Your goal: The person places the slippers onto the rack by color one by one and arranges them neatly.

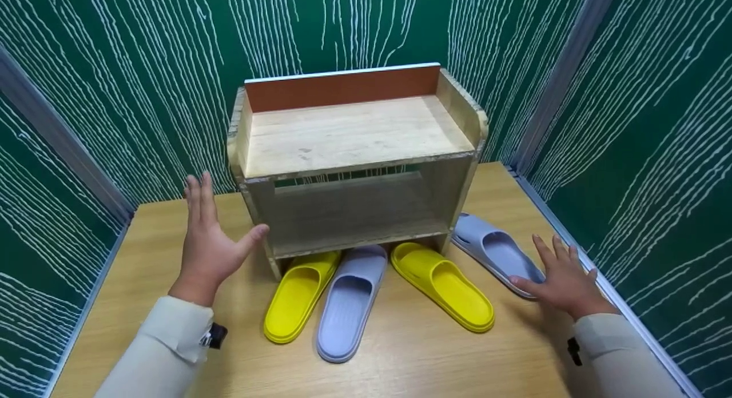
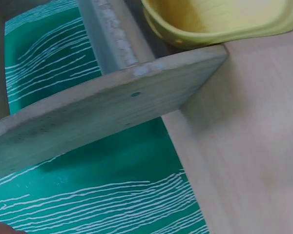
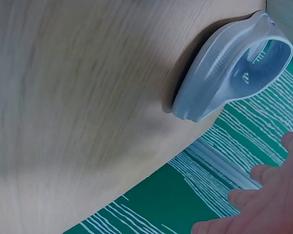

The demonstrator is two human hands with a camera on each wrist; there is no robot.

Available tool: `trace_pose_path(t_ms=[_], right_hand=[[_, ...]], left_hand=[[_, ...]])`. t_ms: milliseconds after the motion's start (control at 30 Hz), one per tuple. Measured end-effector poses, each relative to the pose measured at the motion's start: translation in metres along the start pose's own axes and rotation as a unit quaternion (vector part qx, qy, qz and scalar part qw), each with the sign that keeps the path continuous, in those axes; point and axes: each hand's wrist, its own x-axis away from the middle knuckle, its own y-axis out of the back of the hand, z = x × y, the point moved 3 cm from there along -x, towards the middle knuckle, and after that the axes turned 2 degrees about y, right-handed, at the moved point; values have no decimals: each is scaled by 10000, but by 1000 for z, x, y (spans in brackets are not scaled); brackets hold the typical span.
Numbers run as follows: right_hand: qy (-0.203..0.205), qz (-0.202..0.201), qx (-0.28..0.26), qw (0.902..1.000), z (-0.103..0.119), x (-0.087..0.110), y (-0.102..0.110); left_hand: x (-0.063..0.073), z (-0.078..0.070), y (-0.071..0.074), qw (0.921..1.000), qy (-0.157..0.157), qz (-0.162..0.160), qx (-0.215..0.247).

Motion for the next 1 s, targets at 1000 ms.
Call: trace_pose_path(t_ms=[1000], right_hand=[[-494, 344, -141, 9981, -14, -4, -15]], left_hand=[[-62, -51, -3, 9943, -180, -360, 982]])
